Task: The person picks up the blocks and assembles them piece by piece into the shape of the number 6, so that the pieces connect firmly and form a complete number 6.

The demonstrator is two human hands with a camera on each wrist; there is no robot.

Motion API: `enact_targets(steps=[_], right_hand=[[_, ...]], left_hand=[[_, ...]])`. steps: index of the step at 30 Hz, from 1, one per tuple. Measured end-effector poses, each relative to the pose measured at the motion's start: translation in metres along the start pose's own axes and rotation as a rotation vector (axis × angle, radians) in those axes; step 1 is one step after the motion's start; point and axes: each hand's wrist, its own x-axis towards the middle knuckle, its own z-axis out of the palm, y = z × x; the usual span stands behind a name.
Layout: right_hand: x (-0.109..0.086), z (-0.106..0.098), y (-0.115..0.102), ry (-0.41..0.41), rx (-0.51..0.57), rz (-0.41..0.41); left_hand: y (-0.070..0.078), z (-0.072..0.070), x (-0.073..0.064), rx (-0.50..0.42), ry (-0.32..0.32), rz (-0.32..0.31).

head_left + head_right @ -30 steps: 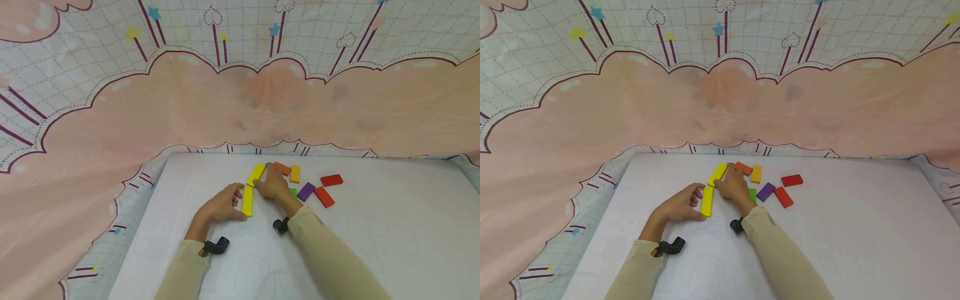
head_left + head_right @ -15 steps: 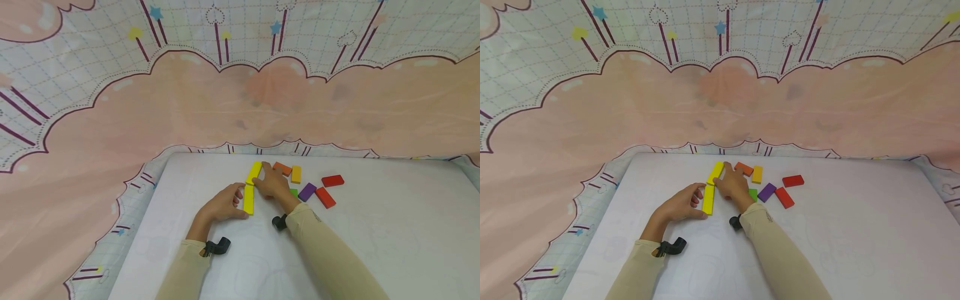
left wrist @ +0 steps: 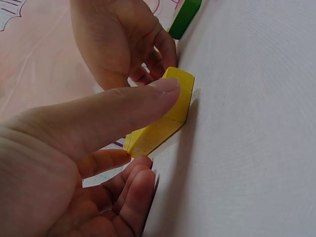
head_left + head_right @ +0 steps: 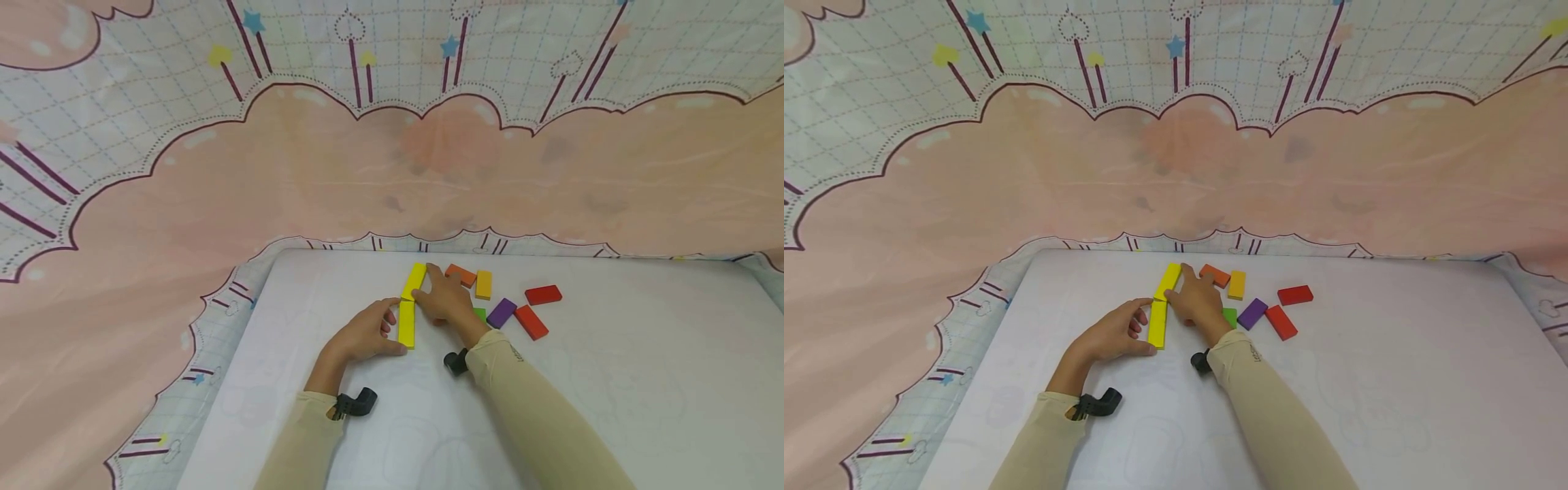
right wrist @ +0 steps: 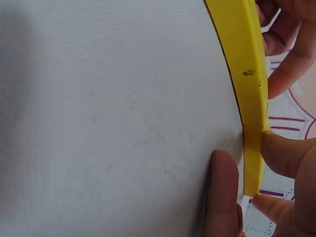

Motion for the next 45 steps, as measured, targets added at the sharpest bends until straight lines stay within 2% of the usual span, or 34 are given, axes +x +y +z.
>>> enact_targets(steps=[15,30,45], right_hand=[[0.0027,-0.0102,0.0003,-0.071,-0.029,-0.002],[-0.0019,-0.0067,0.0002,-0.042,-0.034,-0.006],[0.0007,-0.0090,0.0014,-0.041,-0.003,-0.014]], left_hand=[[0.0077,0.0026,0.0018,-0.013,0.013,-0.036],[0.0066,0.0023,-0.0025,-0.011,0.012,-0.025],[0.0074,0.0026,0.0007,-0.006,0.015,-0.029]])
